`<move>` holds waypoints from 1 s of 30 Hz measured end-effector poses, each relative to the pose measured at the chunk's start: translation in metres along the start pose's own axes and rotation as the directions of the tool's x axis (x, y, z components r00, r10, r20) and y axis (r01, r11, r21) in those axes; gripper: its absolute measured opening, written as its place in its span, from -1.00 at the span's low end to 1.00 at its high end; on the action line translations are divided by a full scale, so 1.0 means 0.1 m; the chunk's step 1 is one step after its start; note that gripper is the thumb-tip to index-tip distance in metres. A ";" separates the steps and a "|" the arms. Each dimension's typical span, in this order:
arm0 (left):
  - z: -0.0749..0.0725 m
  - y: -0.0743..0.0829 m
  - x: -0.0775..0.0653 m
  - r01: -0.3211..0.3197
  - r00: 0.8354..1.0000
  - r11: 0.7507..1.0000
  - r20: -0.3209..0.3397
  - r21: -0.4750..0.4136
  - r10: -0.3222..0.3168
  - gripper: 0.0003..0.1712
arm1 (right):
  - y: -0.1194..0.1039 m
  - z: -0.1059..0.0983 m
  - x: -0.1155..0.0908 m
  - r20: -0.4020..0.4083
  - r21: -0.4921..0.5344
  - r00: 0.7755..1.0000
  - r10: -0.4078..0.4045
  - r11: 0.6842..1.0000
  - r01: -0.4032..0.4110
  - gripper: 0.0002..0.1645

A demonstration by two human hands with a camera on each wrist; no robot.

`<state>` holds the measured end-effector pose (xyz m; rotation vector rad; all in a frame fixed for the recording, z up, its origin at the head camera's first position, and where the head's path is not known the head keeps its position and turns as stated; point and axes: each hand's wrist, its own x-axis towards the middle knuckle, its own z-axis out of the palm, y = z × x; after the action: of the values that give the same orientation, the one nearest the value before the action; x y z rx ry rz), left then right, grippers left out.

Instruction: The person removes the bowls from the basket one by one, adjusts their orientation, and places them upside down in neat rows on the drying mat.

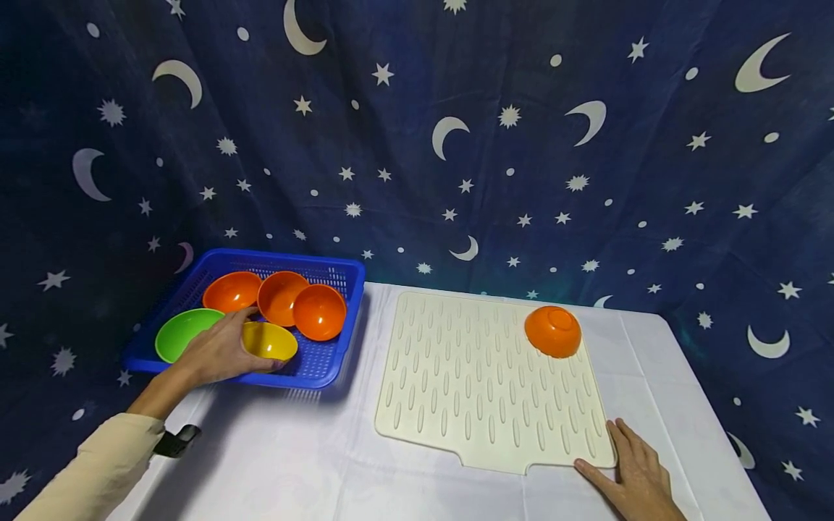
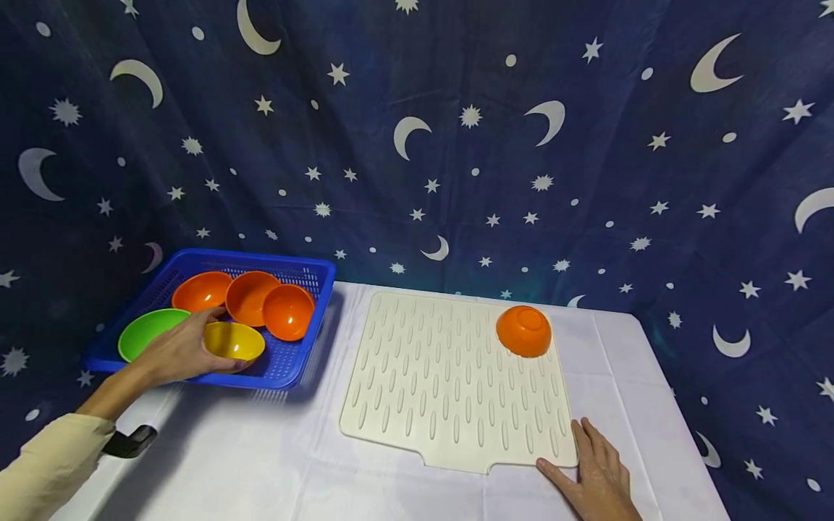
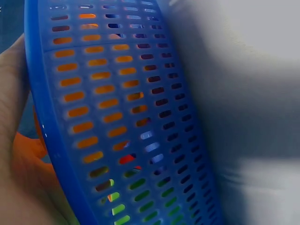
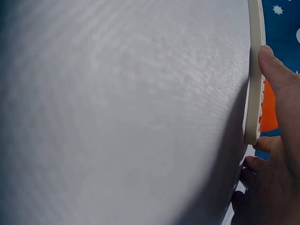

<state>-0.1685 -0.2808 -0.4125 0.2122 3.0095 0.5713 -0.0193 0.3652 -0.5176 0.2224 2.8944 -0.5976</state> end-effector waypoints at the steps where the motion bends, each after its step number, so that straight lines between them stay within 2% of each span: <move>1: 0.00 0.00 -0.02 -0.001 1.000 1.000 -0.016 -0.013 0.001 0.41 | 0.00 0.00 0.00 -0.001 -0.001 1.000 0.000 1.000 0.000 0.37; 8: 0.02 0.01 -0.12 -0.019 0.990 0.996 -0.143 -0.089 0.006 0.35 | 0.01 0.00 0.00 -0.004 0.002 1.000 -0.003 1.000 0.003 0.36; 16: 0.12 0.08 -0.21 -0.008 0.959 0.988 -0.280 -0.157 -0.037 0.29 | 0.01 0.00 0.02 0.047 0.005 0.999 0.019 1.000 -0.019 0.38; 19: 0.15 0.14 -0.24 0.001 0.953 0.984 -0.299 -0.179 -0.056 0.30 | 0.00 -0.01 0.03 0.070 0.029 0.998 0.002 1.000 -0.004 0.35; 24: 0.16 0.24 -0.28 0.026 0.953 0.973 -0.290 -0.228 -0.093 0.34 | -0.01 -0.01 0.04 0.088 0.076 0.996 -0.028 0.997 0.022 0.32; 30: 0.17 0.38 -0.28 0.028 0.948 0.960 -0.296 -0.278 -0.114 0.34 | 0.01 -0.01 0.04 0.083 0.064 0.996 -0.033 0.998 0.028 0.31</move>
<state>-0.1343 -0.2434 -0.4133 -0.0071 3.1633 1.0933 -0.0235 0.3670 -0.5176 0.1578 2.8056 -0.6864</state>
